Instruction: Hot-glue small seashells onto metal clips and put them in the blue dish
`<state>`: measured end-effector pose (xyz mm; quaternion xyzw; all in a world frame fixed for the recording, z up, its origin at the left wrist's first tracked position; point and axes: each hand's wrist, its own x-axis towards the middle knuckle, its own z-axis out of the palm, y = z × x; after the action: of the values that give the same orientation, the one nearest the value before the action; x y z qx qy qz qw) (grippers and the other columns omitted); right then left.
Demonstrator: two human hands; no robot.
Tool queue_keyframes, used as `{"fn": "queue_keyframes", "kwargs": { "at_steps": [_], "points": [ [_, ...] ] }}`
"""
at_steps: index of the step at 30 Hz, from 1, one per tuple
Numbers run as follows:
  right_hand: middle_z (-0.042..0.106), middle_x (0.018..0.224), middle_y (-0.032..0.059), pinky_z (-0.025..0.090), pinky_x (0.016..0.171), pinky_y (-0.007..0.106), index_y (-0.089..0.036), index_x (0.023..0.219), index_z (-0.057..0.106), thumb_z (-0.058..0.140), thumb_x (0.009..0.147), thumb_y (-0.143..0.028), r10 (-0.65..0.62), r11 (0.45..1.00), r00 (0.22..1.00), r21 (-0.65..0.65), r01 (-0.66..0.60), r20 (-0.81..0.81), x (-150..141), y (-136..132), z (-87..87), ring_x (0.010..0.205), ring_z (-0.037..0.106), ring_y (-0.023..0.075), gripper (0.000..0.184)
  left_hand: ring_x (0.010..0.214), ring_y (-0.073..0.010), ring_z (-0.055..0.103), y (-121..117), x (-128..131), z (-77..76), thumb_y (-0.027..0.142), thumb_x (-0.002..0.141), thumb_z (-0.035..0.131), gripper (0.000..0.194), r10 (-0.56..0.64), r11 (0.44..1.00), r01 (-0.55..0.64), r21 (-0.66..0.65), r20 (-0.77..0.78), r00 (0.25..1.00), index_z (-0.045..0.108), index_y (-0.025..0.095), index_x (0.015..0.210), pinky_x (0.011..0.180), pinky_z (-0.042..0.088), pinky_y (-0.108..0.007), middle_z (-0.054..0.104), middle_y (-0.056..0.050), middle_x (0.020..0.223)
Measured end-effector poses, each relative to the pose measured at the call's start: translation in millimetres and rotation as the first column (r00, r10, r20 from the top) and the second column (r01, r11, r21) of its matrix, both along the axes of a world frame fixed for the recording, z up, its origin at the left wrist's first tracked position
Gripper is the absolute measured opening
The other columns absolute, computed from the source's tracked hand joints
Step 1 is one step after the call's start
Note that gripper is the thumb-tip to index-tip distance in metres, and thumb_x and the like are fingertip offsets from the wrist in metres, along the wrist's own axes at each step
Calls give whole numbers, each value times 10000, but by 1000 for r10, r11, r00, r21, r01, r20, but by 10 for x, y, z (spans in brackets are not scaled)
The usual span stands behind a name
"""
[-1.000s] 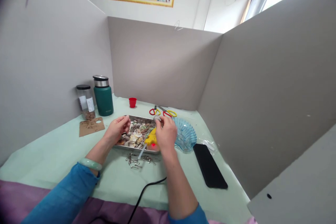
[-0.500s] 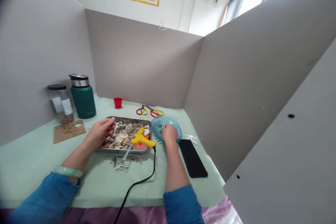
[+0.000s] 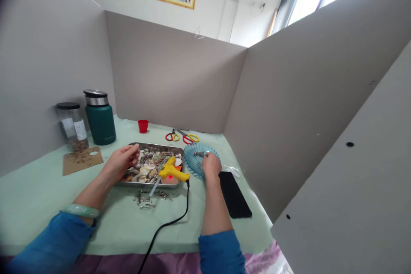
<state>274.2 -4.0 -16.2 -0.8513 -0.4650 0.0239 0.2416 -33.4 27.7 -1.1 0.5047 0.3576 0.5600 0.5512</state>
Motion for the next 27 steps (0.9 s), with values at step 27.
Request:
{"fn": "queue_keyframes", "kwargs": {
  "at_steps": [27],
  "points": [
    [549,1181,164,397,857,273,-140,1145,593,499,820,-110,149,988,968,-3,-152,203,103,718,-46,1055,570,245,339,355,-42,428,-9,40,-34,478,679,681,359,37,999,-38,-32,-25,999,547,146,657,364,340,-166,538,44,536]
  ]
}}
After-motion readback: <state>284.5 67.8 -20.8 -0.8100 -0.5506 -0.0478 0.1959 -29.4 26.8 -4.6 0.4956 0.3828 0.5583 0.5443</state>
